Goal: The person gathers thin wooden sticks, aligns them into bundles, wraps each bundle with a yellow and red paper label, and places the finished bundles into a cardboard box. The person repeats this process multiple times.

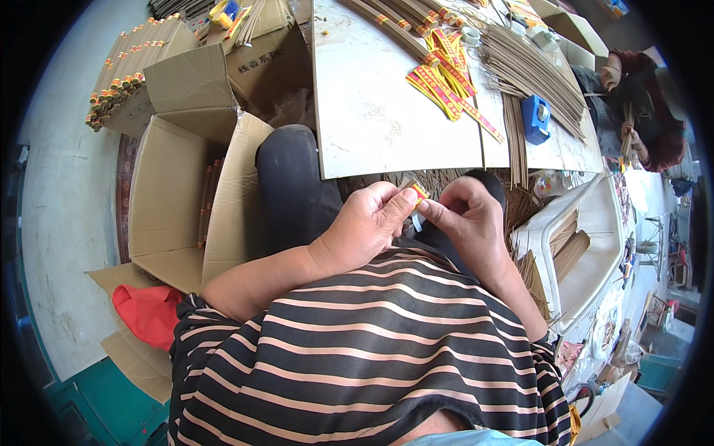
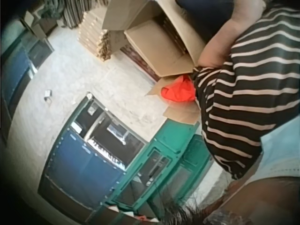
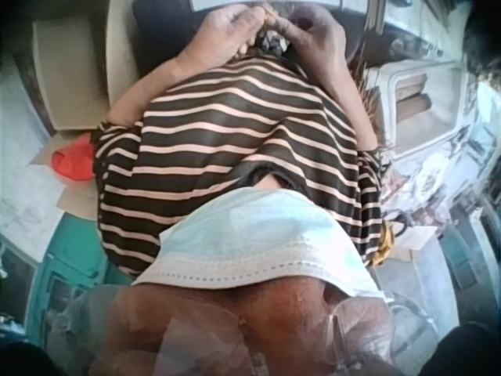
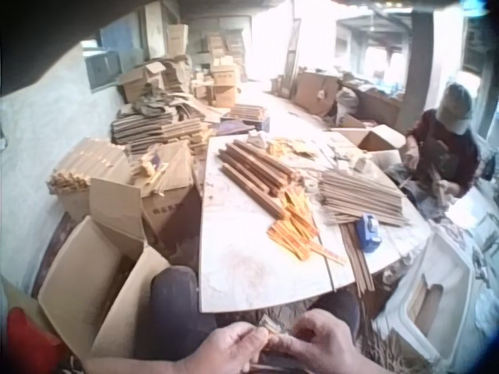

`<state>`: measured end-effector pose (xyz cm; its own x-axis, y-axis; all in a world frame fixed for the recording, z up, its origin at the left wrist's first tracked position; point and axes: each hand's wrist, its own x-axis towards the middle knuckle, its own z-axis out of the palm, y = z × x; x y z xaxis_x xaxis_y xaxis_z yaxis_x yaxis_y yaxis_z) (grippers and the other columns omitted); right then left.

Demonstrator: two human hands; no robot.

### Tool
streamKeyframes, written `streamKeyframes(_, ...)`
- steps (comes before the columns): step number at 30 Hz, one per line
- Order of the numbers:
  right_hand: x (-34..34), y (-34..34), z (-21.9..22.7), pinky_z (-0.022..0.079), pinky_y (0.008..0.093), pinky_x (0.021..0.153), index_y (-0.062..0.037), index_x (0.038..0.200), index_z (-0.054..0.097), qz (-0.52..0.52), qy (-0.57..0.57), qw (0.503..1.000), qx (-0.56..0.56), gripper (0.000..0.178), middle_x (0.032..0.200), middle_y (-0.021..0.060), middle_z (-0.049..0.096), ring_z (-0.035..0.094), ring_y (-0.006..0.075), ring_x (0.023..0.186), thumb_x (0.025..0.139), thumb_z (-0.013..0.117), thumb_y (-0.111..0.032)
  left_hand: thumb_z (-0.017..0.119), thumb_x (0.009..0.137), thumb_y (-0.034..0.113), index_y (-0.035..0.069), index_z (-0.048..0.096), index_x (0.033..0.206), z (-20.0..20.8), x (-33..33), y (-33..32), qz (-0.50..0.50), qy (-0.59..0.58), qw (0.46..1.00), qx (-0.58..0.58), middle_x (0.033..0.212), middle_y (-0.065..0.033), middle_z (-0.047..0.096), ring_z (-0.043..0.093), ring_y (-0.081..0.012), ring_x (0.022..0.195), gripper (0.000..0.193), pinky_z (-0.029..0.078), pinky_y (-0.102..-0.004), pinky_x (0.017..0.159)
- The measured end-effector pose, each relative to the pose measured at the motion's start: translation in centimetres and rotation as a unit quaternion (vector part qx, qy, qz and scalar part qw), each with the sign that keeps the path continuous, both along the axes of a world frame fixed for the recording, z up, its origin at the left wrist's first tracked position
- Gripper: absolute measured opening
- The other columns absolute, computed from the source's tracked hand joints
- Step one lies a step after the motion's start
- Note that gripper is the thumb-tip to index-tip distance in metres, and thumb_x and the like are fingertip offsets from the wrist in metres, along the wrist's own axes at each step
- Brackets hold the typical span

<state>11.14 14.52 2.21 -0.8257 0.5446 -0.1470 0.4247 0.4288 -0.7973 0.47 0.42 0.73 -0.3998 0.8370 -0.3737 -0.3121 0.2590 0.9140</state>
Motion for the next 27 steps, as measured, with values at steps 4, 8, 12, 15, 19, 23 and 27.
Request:
streamKeyframes(4,0.2,-0.2,-1.0,0.044,0.0208,0.060,0.0043,0.087,0.062,0.056,0.054,0.994,-0.072,0.021,0.074,0.0045,0.059,0.052,0.0087,0.066,0.083,0.065,-0.016,0.046,0.093,0.037,-0.002,0.055,0.087,-0.3,0.3,0.2,0.014,0.057,0.998,0.005,0.064,-0.0020,0.050,0.044,-0.0063,0.056,0.041,0.038,-0.0192,0.049)
streamKeyframes(8,0.4,-0.4,-2.0,0.045,0.0190,0.064,0.0052,0.096,0.061,0.035,0.060,0.977,-0.201,0.024,0.081,0.0027,0.061,0.052,0.0063,0.072,0.086,0.062,-0.017,0.044,0.093,0.040,0.000,0.053,0.095,-0.7,0.4,0.1,-0.006,0.049,0.999,0.008,0.066,0.0006,0.048,0.043,-0.0035,0.054,0.042,0.038,-0.0165,0.049)
streamKeyframes(12,0.5,0.0,-2.0,0.045,0.0209,0.072,0.0043,0.102,0.058,0.043,0.061,0.954,-0.292,0.026,0.086,0.0031,0.061,0.053,0.0070,0.078,0.087,0.060,-0.017,0.043,0.094,0.040,0.000,0.052,0.099,0.0,0.1,0.2,-0.033,0.014,0.999,-0.016,0.067,0.0002,0.048,0.043,-0.0035,0.054,0.042,0.038,-0.0156,0.050)
streamKeyframes(15,0.5,0.5,-2.5,0.044,0.0225,0.077,0.0027,0.105,0.056,0.067,0.086,0.923,-0.369,0.027,0.090,0.0034,0.061,0.053,0.0081,0.083,0.087,0.060,-0.017,0.042,0.094,0.040,0.000,0.051,0.102,-0.1,-0.1,0.1,-0.047,-0.032,0.998,0.003,0.068,-0.0003,0.049,0.043,-0.0035,0.054,0.042,0.038,-0.0152,0.051)
streamKeyframes(19,0.5,0.7,-3.3,0.044,0.0243,0.083,0.0021,0.109,0.053,0.107,0.150,0.871,-0.455,0.028,0.098,0.0045,0.059,0.054,0.0102,0.090,0.088,0.058,-0.015,0.041,0.094,0.040,0.000,0.051,0.104,-0.4,-0.1,-0.1,-0.064,-0.071,0.995,0.026,0.068,-0.0009,0.050,0.043,-0.0036,0.055,0.042,0.038,-0.0154,0.052)
streamKeyframes(23,0.6,0.5,-3.6,0.043,0.0258,0.085,0.0020,0.108,0.052,0.116,0.176,0.849,-0.484,0.027,0.100,0.0044,0.058,0.053,0.0111,0.093,0.087,0.059,-0.012,0.046,0.092,0.042,0.001,0.055,0.091,-0.8,-0.3,-0.3,-0.077,-0.102,0.991,0.039,0.065,-0.0007,0.049,0.044,-0.0043,0.055,0.042,0.039,-0.0156,0.051)
streamKeyframes(27,0.6,0.8,-3.4,0.044,0.0255,0.083,0.0016,0.106,0.054,0.136,0.171,0.856,-0.468,0.027,0.097,0.0042,0.058,0.054,0.0109,0.091,0.085,0.062,-0.014,0.046,0.092,0.039,0.001,0.056,0.089,-0.7,-0.3,-0.4,-0.087,-0.122,0.988,0.044,0.065,-0.0005,0.049,0.043,-0.0045,0.055,0.040,0.038,-0.0163,0.051)
